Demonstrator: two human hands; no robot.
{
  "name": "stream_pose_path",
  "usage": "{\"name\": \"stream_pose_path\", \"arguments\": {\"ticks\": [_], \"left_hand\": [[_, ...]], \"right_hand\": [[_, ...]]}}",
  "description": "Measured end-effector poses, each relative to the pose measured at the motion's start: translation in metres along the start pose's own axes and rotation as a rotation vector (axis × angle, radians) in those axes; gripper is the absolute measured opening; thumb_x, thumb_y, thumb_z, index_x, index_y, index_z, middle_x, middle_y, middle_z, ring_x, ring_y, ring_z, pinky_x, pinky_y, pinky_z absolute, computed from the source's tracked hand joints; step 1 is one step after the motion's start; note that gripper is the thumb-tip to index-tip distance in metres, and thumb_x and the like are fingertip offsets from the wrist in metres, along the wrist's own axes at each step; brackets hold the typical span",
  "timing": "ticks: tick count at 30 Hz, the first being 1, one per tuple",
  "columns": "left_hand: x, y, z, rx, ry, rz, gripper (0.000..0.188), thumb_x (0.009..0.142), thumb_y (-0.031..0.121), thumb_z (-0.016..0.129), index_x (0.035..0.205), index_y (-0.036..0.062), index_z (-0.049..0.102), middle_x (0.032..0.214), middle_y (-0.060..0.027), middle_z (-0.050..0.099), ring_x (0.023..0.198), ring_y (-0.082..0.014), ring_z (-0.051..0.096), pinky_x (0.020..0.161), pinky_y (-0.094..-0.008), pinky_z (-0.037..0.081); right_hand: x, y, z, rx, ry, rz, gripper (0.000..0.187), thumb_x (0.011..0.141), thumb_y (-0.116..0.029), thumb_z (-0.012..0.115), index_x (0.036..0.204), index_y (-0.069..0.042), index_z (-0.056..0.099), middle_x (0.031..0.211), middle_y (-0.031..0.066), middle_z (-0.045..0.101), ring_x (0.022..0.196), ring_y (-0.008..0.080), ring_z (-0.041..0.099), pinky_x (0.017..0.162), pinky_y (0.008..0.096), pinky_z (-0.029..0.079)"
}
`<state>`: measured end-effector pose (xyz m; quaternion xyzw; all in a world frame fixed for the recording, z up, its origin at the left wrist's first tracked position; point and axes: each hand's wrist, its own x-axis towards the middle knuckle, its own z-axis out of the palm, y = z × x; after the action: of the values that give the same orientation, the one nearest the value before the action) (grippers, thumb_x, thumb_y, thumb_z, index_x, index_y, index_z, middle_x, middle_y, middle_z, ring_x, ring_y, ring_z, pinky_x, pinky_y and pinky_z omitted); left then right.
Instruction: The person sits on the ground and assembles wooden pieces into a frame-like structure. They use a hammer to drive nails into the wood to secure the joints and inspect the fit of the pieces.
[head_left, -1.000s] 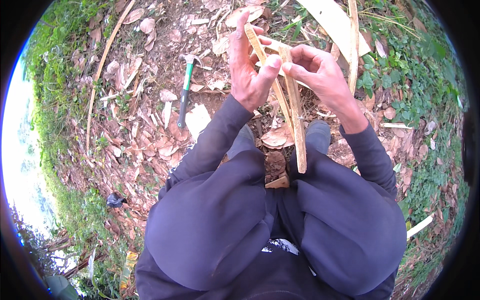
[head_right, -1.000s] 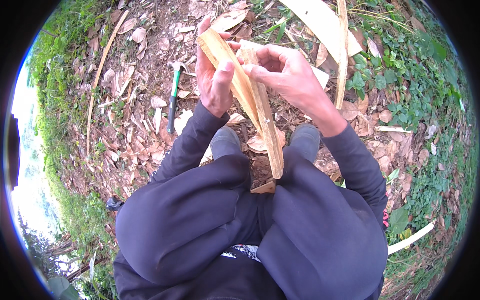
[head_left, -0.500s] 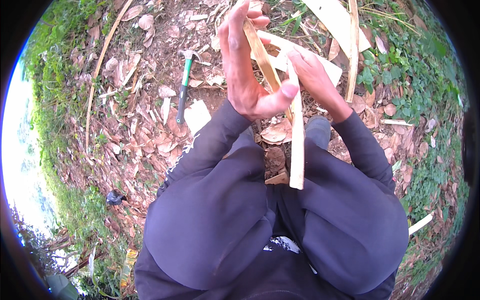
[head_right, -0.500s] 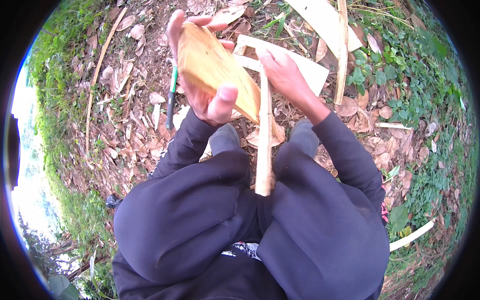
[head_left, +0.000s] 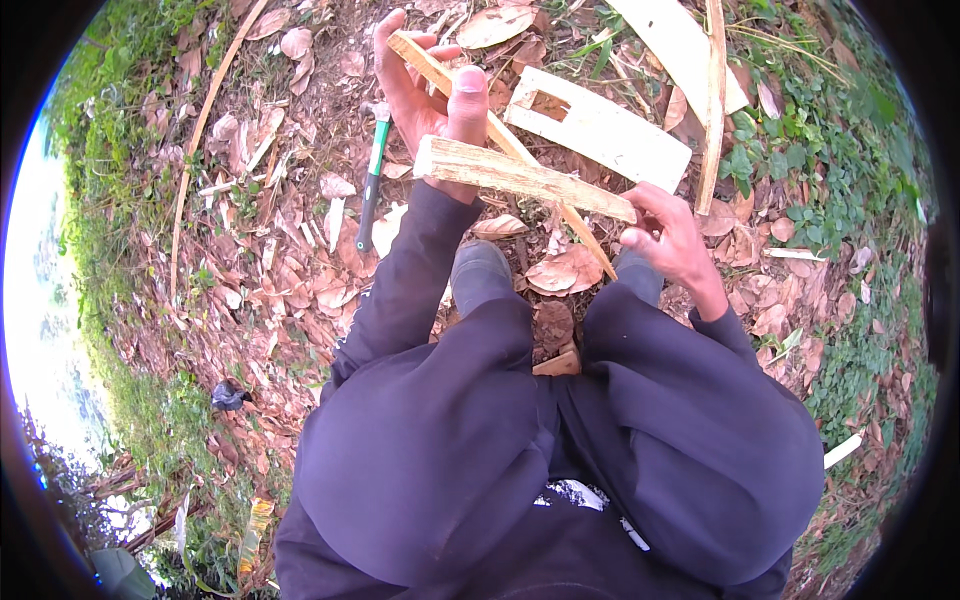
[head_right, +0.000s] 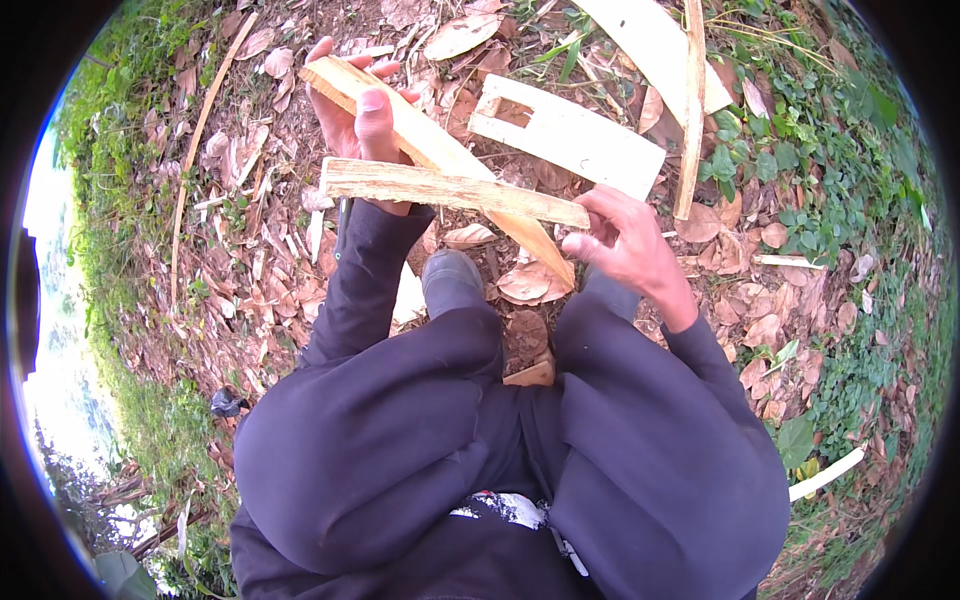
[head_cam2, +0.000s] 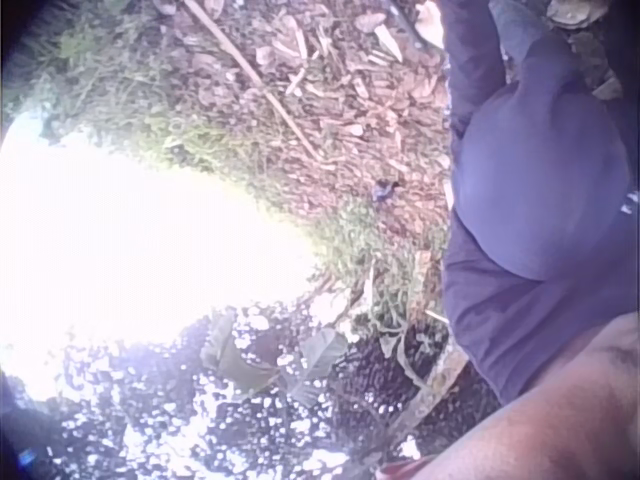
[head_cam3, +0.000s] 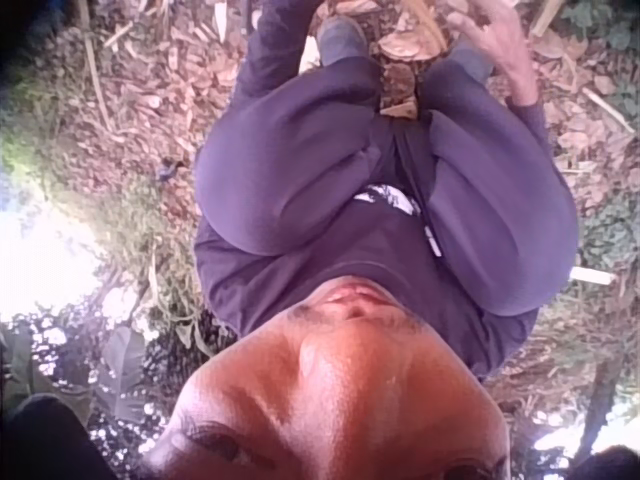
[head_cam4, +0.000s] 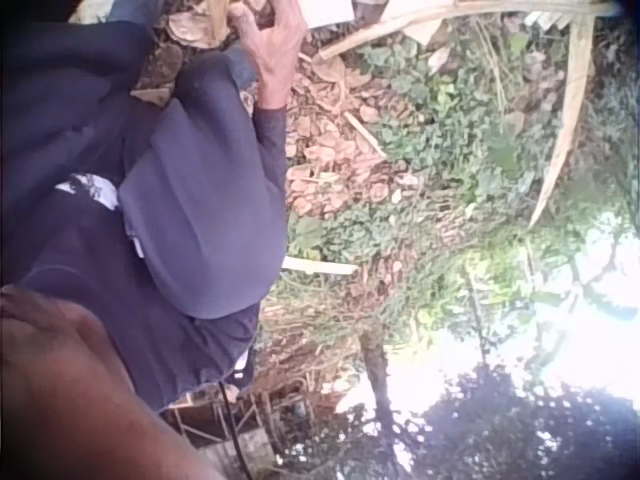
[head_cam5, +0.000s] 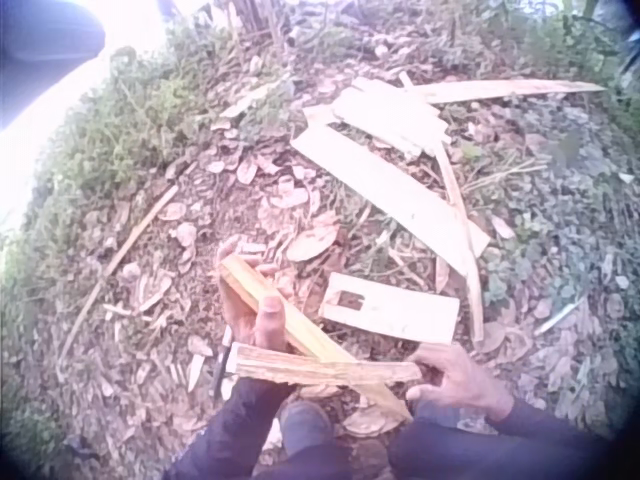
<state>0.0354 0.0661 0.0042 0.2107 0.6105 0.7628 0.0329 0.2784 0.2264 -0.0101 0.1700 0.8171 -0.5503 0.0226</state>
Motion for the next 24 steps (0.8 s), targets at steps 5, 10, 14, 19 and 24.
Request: {"name": "stream_pose_path", "arguments": {"ticks": [5, 10, 14, 19, 24], "left_hand": [[-0.01, -0.016, 0.007, 0.141, -0.037, 0.143, 0.076, 0.088, 0.032, 0.071, 0.153, 0.0102, 0.038, 0.121, -0.0113, 0.05, 0.104, -0.019, 0.062, 0.072, -0.0284, 0.06], [-0.021, -0.005, 0.003, 0.11, -0.165, -0.071, 0.08, 0.09, 0.028, 0.068, 0.159, 0.0099, 0.03, 0.122, -0.0109, 0.047, 0.103, -0.0174, 0.056, 0.081, -0.0314, 0.055], [-0.024, -0.006, 0.002, 0.011, -0.102, -0.165, 0.082, 0.089, 0.023, 0.07, 0.159, 0.0107, 0.029, 0.123, -0.0094, 0.044, 0.104, -0.017, 0.051, 0.09, -0.034, 0.051], [-0.018, -0.016, 0.004, 0.111, -0.094, -0.128, 0.082, 0.087, 0.025, 0.074, 0.156, 0.0106, 0.032, 0.124, -0.0106, 0.042, 0.11, -0.0208, 0.05, 0.096, -0.037, 0.05], [-0.021, -0.03, -0.007, 0.399, -0.154, -0.151, 0.075, 0.093, 0.047, 0.073, 0.146, 0.0058, 0.04, 0.131, -0.017, 0.039, 0.116, -0.0262, 0.05, 0.095, -0.0401, 0.05]], "right_hand": [[-0.005, 0.003, 0.013, -0.002, 0.011, -0.045, 0.05, 0.087, -0.042, 0.079, 0.107, 0.002, 0.069, 0.088, 0.0089, 0.063, 0.074, 0.0169, 0.06, 0.064, 0.0313, 0.049], [0.005, 0.0, 0.013, -0.104, 0.082, -0.222, 0.038, 0.094, -0.026, 0.072, 0.123, -0.002, 0.066, 0.104, 0.0108, 0.066, 0.084, 0.0237, 0.067, 0.076, 0.0338, 0.055], [0.002, -0.008, 0.003, -0.13, 0.036, -0.207, 0.035, 0.097, -0.025, 0.068, 0.118, 0.002, 0.063, 0.107, 0.0167, 0.065, 0.094, 0.0349, 0.067, 0.08, 0.0398, 0.054], [-0.01, -0.011, 0.018, -0.097, -0.055, -0.096, 0.033, 0.099, -0.023, 0.064, 0.119, 0.003, 0.06, 0.105, 0.0203, 0.064, 0.096, 0.0391, 0.065, 0.083, 0.0416, 0.052], [-0.01, -0.012, 0.033, 0.06, -0.034, -0.036, 0.035, 0.097, -0.02, 0.055, 0.12, 0.006, 0.057, 0.103, 0.022, 0.064, 0.089, 0.0342, 0.064, 0.082, 0.0392, 0.05]]}}
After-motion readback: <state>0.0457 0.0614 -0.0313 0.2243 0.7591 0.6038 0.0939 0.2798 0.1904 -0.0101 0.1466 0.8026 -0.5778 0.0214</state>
